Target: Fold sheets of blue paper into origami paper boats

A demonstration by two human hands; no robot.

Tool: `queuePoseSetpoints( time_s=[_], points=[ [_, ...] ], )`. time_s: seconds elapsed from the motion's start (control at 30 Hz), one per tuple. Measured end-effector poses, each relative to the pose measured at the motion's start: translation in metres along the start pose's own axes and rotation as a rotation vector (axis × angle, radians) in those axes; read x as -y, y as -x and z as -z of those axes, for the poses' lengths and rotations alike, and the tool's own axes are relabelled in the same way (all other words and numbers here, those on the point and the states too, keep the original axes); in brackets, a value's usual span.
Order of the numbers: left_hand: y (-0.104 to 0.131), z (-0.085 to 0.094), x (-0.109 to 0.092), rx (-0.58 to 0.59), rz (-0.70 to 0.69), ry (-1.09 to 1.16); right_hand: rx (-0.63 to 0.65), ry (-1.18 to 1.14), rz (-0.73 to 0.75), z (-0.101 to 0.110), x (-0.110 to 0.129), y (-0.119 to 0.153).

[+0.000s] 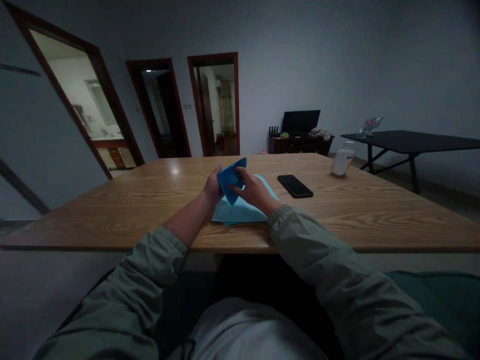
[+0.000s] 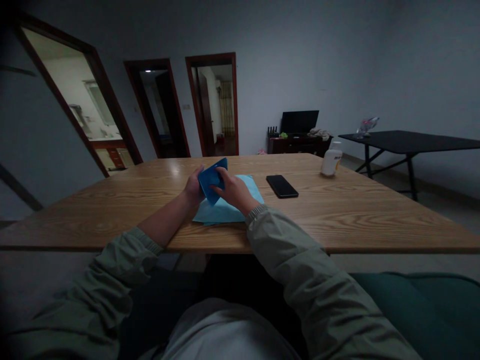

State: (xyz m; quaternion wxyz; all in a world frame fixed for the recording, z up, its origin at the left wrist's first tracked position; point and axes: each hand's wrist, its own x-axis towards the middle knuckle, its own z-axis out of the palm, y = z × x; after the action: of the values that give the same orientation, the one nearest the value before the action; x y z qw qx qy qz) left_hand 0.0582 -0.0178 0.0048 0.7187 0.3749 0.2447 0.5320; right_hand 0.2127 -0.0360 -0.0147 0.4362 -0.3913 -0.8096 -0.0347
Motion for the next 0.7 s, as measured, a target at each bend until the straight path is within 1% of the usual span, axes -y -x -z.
queuePoseSetpoints(
  time_s=[0.07,0.17,0.23,0.3,0.4,0.47,0.53,0.6,0.7],
  points=[
    [-0.002,0.000,0.001,-0.007,-0.015,-0.001,0.019,0.037,-0.029,0.001,0.002,0.000],
    [-0.005,0.001,0.002,-0.028,-0.018,-0.023,0.036,0.171,-0.043,0.005,0.006,0.000],
    [-0.006,0.001,0.003,-0.037,-0.025,-0.037,0.045,0.245,-0.020,0.006,0.009,0.000],
    [-0.008,0.002,0.004,-0.041,-0.041,-0.040,0.071,0.269,0.020,0.007,0.010,0.000],
    [-0.010,0.005,0.004,-0.049,-0.056,-0.035,0.107,0.230,0.067,0.006,0.009,0.001],
    [-0.010,0.006,0.004,-0.050,-0.061,-0.039,0.107,0.175,0.073,0.004,0.006,0.002],
    [-0.009,0.006,0.004,-0.041,-0.061,-0.044,0.086,0.104,0.071,0.002,0.003,0.002],
    [-0.008,0.006,0.003,0.000,-0.053,-0.039,0.046,0.039,0.071,0.001,0.000,0.002],
    [-0.006,0.007,0.001,0.040,-0.063,-0.029,-0.010,0.054,0.071,0.002,-0.001,0.003]
  ],
)
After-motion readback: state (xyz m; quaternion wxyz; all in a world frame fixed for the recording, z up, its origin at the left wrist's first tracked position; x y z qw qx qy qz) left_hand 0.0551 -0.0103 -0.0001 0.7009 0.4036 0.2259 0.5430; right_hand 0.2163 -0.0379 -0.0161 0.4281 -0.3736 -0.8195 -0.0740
